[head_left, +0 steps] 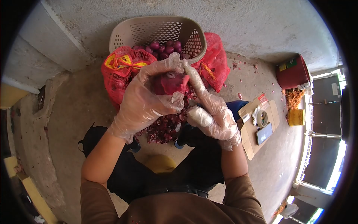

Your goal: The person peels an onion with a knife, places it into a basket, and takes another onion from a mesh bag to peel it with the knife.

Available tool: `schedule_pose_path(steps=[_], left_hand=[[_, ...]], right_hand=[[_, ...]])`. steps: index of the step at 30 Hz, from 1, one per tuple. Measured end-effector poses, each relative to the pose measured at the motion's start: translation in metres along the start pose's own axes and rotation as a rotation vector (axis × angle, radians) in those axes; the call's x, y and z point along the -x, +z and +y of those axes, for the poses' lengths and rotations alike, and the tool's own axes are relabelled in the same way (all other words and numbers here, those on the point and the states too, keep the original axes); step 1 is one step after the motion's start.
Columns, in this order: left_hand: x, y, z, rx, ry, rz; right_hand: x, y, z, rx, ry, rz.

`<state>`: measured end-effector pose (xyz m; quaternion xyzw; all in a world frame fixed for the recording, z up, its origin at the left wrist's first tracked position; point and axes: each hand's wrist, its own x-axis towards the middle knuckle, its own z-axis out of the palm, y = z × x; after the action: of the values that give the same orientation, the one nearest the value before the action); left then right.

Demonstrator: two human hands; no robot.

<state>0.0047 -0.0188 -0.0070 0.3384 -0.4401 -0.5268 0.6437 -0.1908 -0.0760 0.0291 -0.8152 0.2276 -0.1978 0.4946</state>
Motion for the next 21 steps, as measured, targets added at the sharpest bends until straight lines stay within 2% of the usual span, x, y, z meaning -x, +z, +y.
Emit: schedule_pose_path(steps=[2,5,8,11,16,21], left_hand=[[0.000,0.001,0.002,-0.007,-0.013,0.000],[0.001,0.007,-0.005,0.211,0.062,0.053],[0.001,0.004,-0.004,0.048,0.108,0.050],[0.003,0.004,0.003,0.291,-0.070,0.065],[0.000,0.008,-0.004,0.225,-0.060,0.099],[0.009,0.010,-0.022,0.163,0.040,0.099]], right_hand=[[0.000,0.001,0.001,0.048,-0.021,0.019],[-0.001,0.006,0.003,0.062,-0.022,0.074],[-0.002,0.010,0.011,0.040,-0.059,0.134],[-0.004,0.013,0.010,-0.004,-0.034,0.182],[-0.005,0.017,0.014,-0.040,0.029,0.233],[-0.008,0.022,0.013,-0.050,-0.096,0.213]])
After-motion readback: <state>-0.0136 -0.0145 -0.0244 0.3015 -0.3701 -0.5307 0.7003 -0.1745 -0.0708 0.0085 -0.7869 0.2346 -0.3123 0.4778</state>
